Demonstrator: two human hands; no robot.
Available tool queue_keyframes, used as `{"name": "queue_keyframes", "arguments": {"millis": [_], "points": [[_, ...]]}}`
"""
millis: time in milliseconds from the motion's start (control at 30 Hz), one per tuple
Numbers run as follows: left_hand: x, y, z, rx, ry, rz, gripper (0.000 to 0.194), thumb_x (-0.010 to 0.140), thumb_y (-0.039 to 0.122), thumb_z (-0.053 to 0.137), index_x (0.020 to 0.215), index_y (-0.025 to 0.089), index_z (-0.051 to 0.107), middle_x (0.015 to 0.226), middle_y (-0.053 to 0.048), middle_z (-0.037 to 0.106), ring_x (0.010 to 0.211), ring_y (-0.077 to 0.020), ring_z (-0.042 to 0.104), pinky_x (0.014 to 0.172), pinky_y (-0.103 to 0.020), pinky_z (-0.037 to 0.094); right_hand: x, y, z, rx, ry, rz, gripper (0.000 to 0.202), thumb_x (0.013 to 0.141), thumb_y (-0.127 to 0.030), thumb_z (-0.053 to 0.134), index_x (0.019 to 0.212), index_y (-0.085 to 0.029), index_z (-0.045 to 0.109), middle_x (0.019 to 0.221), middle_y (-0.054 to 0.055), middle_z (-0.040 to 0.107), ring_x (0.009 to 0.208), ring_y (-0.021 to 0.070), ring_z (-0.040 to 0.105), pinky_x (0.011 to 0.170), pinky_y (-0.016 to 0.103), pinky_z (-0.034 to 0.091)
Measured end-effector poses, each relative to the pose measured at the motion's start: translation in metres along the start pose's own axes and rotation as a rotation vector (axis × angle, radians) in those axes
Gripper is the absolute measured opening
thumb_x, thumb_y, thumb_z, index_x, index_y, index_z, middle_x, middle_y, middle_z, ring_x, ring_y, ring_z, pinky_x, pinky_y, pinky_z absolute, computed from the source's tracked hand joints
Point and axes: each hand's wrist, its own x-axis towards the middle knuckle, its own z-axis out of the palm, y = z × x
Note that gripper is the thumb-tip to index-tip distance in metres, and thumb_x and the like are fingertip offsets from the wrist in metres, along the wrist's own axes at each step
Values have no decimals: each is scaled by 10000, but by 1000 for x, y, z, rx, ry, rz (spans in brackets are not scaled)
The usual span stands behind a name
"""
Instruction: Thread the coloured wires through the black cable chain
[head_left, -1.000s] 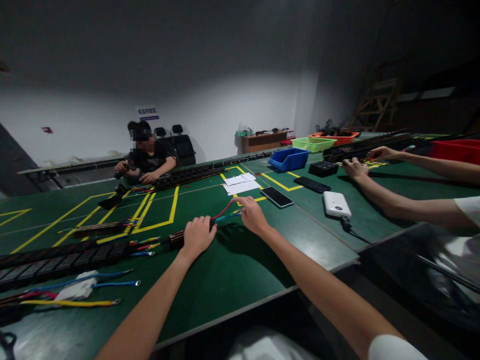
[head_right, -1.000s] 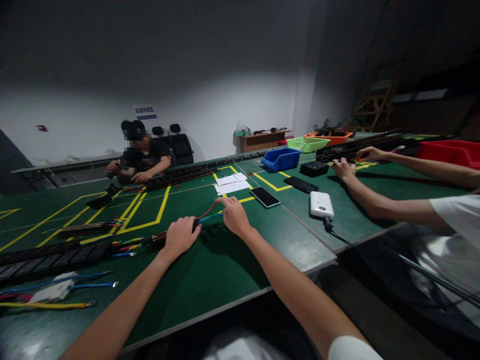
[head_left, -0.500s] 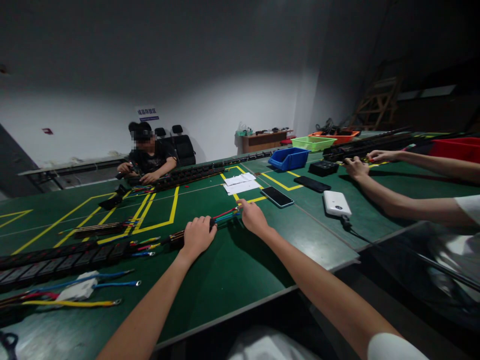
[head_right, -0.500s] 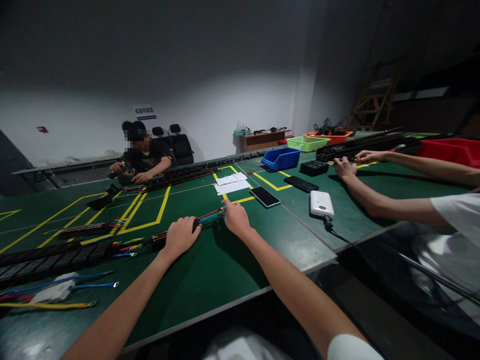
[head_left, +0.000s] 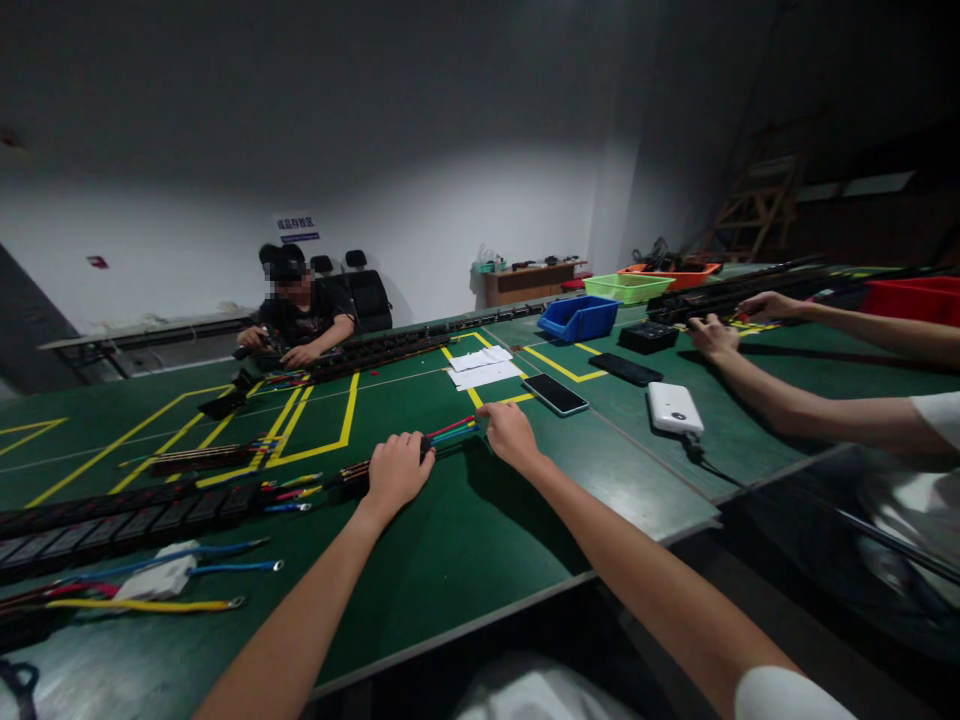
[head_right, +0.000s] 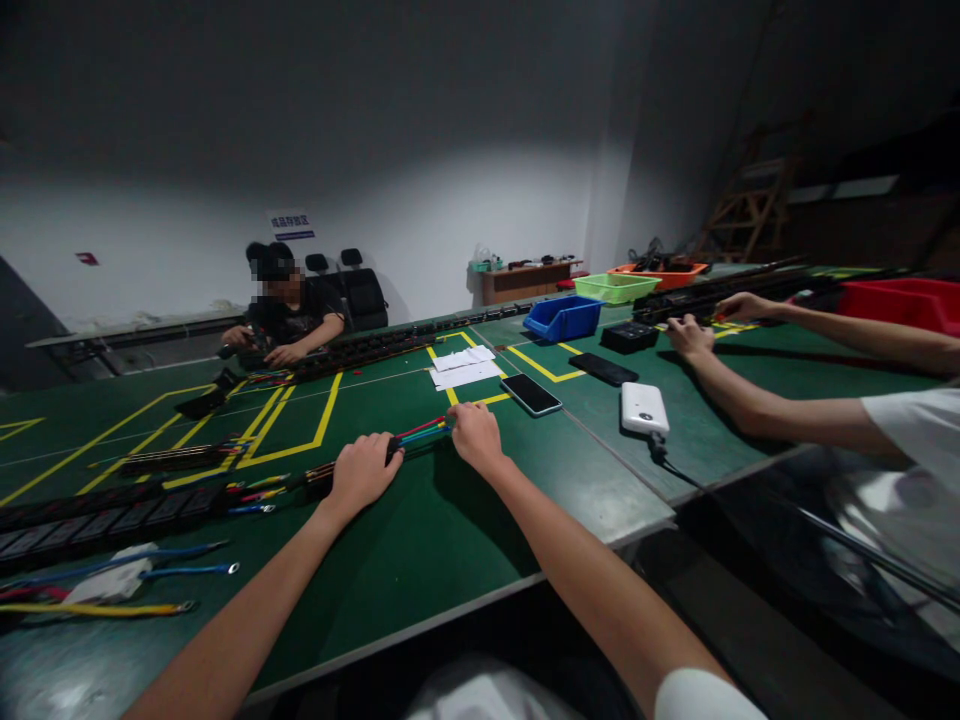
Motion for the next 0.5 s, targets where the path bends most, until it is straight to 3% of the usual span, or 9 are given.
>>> {"name": "queue_keyframes", "arguments": {"millis": [167,367,500], "points": [[0,0,1,5,11,13,358,1002,428,390,1075,182,639,1057,-117,703,967,-263,635,802,-382,465,-1,1,5,-73,-138,-17,395,935,-94,433,1180,-209,721,1172,109,711,1074,268,589,856,343,449],[1,-2,2,-11,14,14,344,1000,420,394,1066,189,640,1045,-108,703,953,-259,636,790,-372,467,0,2,5,-66,-52,5,368,934,-126,452,1215,-196,679,1193,137,648,1108,267,551,879,353,450],[1,-2,3,-32,18,17,346,998,421,402,1062,186,647,1026,-102,704,933,-253,636,785,-369,472,-1,3,5,-99,-145,9,371,945,-132,446,1194,-229,704,1165,134,643,1110,279,549,858,363,451]]}}
